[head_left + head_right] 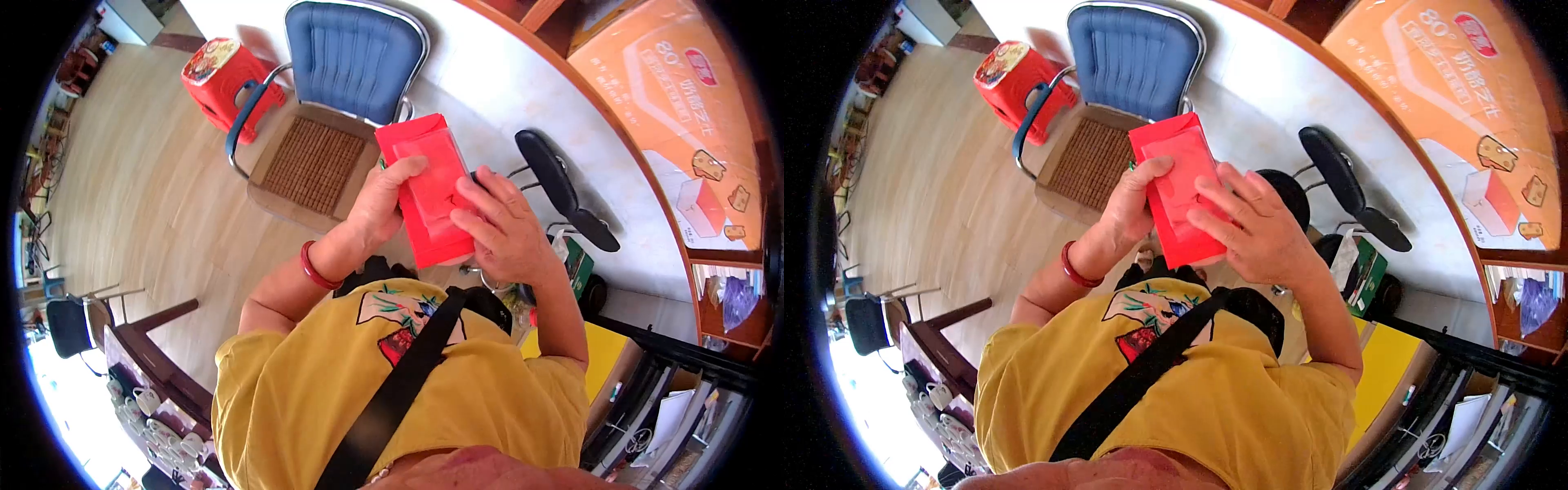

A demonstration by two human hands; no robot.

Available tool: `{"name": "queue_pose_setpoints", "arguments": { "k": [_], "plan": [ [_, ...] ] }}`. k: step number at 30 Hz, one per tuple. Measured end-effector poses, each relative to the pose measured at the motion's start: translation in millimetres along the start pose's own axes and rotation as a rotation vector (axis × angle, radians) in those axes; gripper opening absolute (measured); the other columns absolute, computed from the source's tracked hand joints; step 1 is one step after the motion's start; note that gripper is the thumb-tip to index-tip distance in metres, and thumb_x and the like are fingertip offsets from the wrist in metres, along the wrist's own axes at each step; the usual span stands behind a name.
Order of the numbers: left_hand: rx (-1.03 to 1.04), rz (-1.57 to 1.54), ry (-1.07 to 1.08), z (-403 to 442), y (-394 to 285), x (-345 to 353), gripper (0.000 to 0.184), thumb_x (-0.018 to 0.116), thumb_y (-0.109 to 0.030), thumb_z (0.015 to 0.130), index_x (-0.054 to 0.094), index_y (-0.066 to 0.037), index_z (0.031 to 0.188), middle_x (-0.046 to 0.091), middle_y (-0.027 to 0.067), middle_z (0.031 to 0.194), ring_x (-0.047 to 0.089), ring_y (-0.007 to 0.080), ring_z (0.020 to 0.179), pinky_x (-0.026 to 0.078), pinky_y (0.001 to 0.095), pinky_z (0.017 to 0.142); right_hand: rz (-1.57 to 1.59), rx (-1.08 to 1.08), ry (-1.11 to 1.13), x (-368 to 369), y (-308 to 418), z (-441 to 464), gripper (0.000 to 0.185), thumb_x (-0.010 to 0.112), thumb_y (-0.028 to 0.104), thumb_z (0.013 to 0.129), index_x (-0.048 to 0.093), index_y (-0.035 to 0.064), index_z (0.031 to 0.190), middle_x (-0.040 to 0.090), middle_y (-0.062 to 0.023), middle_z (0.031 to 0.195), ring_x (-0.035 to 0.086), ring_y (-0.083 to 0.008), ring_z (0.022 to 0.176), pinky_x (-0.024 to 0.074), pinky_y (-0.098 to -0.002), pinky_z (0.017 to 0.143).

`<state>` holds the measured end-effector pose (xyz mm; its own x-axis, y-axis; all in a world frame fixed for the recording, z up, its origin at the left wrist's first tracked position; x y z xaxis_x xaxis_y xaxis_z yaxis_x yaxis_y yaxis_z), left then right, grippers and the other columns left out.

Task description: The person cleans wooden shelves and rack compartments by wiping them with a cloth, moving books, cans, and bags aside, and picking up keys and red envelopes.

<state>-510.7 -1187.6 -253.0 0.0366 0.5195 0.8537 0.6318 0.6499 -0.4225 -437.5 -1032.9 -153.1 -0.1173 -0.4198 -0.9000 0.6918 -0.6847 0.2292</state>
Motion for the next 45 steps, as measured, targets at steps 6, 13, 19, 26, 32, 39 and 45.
{"name": "queue_pose_setpoints", "arguments": {
  "k": [6,13,19,26,32,39,45],
  "plan": [
    [-0.093,-0.022,0.119,3,-20,50,0.037,0.060,-0.022,0.082,0.052,-0.004,0.114,0.060,0.0096,0.107,0.058,0.0223,0.098,0.045,0.0369,0.090,-0.046,-0.067,0.034,-51,-1,-1,0.048,0.059,0.005,0.066,0.058,0.0113,0.113,0.048,-0.0113,0.130,0.046,-0.0307,0.120,0.0407,-0.0414,0.094],
    [0.020,0.183,0.357,-17,-38,155,0.039,0.057,-0.026,0.083,0.051,-0.004,0.115,0.060,0.0103,0.108,0.058,0.0221,0.099,0.045,0.0366,0.090,-0.533,-0.230,-0.270,-118,33,9,0.036,0.059,0.012,0.071,0.062,0.0134,0.107,0.055,-0.0115,0.117,0.054,-0.0332,0.107,0.0523,-0.0356,0.079],
    [0.067,0.221,0.663,-39,-53,269,0.038,0.059,-0.021,0.084,0.051,-0.003,0.116,0.060,0.0089,0.106,0.059,0.0188,0.097,0.048,0.0337,0.085,-0.851,-0.233,-0.439,-205,68,4,0.025,0.060,0.013,0.072,0.066,0.0112,0.097,0.058,-0.0128,0.112,0.058,-0.0351,0.100,0.0527,-0.0370,0.080],
    [0.380,0.378,0.999,-38,-74,418,0.030,0.057,-0.029,0.086,0.057,-0.007,0.106,0.063,0.0063,0.100,0.061,0.0186,0.087,0.051,0.0329,0.076,-1.010,-0.196,-0.677,-319,73,14,0.029,0.060,0.004,0.073,0.064,0.0093,0.101,0.058,-0.0128,0.115,0.058,-0.0276,0.103,0.0490,-0.0313,0.084],
    [0.441,0.451,0.963,7,-98,525,0.030,0.049,-0.034,0.089,0.059,-0.008,0.101,0.064,0.0094,0.086,0.061,0.0198,0.070,0.048,0.0325,0.057,-0.992,-0.193,-0.772,-389,38,36,0.038,0.062,-0.005,0.071,0.061,0.0093,0.106,0.058,-0.0087,0.116,0.058,-0.0231,0.104,0.0477,-0.0290,0.086],
    [0.596,0.485,0.883,1,-104,554,0.026,0.054,-0.039,0.083,0.056,-0.015,0.073,0.054,-0.0009,0.058,0.040,0.0135,0.044,0.034,0.0290,0.047,-0.846,-0.140,-0.790,-440,13,48,0.034,0.063,-0.004,0.074,0.062,0.0087,0.106,0.060,-0.0093,0.114,0.057,-0.0227,0.104,0.0455,-0.0282,0.088],
    [0.544,0.556,0.890,19,-108,557,0.027,0.058,-0.041,0.083,0.059,-0.016,0.094,0.062,0.0024,0.097,0.056,0.0174,0.085,0.043,0.0407,0.076,-0.981,-0.129,-0.778,-433,11,52,0.034,0.066,-0.004,0.073,0.062,0.0077,0.106,0.061,-0.0100,0.109,0.059,-0.0236,0.102,0.0468,-0.0294,0.086]
  ]
}}
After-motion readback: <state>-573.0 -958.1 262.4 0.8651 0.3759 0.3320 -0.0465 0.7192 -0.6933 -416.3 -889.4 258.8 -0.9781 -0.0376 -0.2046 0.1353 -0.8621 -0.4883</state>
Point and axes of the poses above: each hand's wrist, its own z-axis towards the middle knuckle, its own x-axis out of the palm, y = z × x, the point moved 3 cm from there along z, towards the middle knuckle
